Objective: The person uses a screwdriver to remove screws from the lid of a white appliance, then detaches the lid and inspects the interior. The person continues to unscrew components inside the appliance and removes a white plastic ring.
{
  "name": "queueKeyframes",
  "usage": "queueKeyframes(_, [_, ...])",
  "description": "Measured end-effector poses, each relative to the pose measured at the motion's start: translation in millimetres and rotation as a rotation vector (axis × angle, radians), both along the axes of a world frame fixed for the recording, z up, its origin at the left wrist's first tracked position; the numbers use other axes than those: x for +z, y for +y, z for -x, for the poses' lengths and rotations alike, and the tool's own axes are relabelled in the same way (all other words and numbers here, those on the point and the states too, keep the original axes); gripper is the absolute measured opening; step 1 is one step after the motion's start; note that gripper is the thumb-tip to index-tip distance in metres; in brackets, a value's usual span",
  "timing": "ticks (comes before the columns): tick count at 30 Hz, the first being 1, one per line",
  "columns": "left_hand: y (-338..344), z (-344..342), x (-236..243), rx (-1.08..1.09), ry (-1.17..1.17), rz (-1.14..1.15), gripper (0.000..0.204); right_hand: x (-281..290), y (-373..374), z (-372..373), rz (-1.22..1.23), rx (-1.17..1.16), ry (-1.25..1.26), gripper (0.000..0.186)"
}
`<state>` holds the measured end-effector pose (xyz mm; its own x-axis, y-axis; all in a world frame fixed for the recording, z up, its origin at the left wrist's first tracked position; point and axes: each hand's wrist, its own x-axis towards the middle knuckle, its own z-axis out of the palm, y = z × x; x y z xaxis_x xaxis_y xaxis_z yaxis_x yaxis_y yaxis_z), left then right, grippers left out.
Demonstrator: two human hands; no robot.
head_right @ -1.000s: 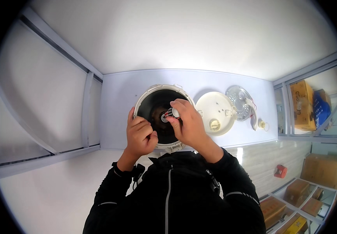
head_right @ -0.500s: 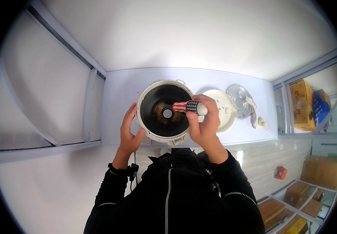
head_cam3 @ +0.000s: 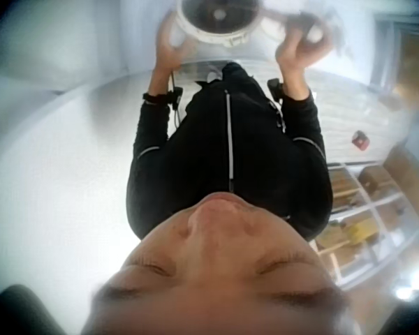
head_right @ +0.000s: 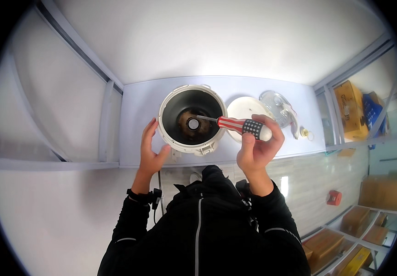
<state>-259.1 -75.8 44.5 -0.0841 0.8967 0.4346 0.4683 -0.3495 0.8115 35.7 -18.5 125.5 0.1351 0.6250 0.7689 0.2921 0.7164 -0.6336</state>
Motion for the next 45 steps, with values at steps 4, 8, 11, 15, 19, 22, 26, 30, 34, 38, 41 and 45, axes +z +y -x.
queueKeyframes(4, [-16.1, 12.4, -60.0, 0.246, -0.090, 0.104, 0.053, 3.6, -17.7, -10.4, 0.094, 0.101, 0.181, 0.047])
queueKeyframes(8, [-34.4, 14.0, -83.7, 0.208, 0.310, 0.243, 0.048, -3.2, -24.7, -20.4, 0.121, 0.069, 0.214, 0.045])
queueKeyframes(11, [-41.9, 3.0, -81.6, 0.151, 0.424, 0.285, 0.050, -6.0, -32.2, -23.4, 0.164, 0.078, 0.237, 0.044])
queueKeyframes(15, [-44.0, -8.0, -67.4, 0.124, 0.491, 0.296, 0.058, -5.7, -37.0, -20.5, 0.173, 0.106, 0.250, 0.044])
queueKeyframes(19, [-45.6, -4.1, -70.4, 0.102, 0.541, 0.301, 0.059, -3.3, -38.3, -19.0, 0.176, 0.094, 0.228, 0.044])
queueKeyframes(22, [-45.4, -2.4, -73.5, 0.099, 0.551, 0.293, 0.057, -2.5, -35.4, -19.7, 0.165, 0.109, 0.216, 0.044])
queueKeyframes(26, [-46.1, -1.9, -77.6, 0.099, 0.578, 0.289, 0.058, -2.2, -31.8, -19.6, 0.152, 0.112, 0.217, 0.044])
queueKeyframes(30, [-50.4, -3.3, -71.5, 0.071, 0.630, 0.267, 0.067, -1.3, -29.8, -18.8, 0.150, 0.130, 0.233, 0.044])
queueKeyframes(34, [-50.7, 0.5, -67.5, 0.047, 0.630, 0.284, 0.071, 0.1, -28.5, -17.3, 0.158, 0.177, 0.242, 0.044])
queueKeyframes(38, [-50.7, 3.9, -70.3, 0.029, 0.595, 0.295, 0.070, -0.6, -23.1, -21.3, 0.088, 0.094, 0.129, 0.039])
queueKeyframes(41, [-55.2, 9.4, -69.2, 0.005, 0.509, 0.268, 0.070, 6.0, -25.0, -23.0, 0.061, 0.065, 0.140, 0.038])
queueKeyframes(45, [-66.5, 15.1, -53.9, 0.042, 0.185, 0.317, 0.071, 15.4, -22.8, -31.7, -0.057, -0.013, 0.100, 0.034])
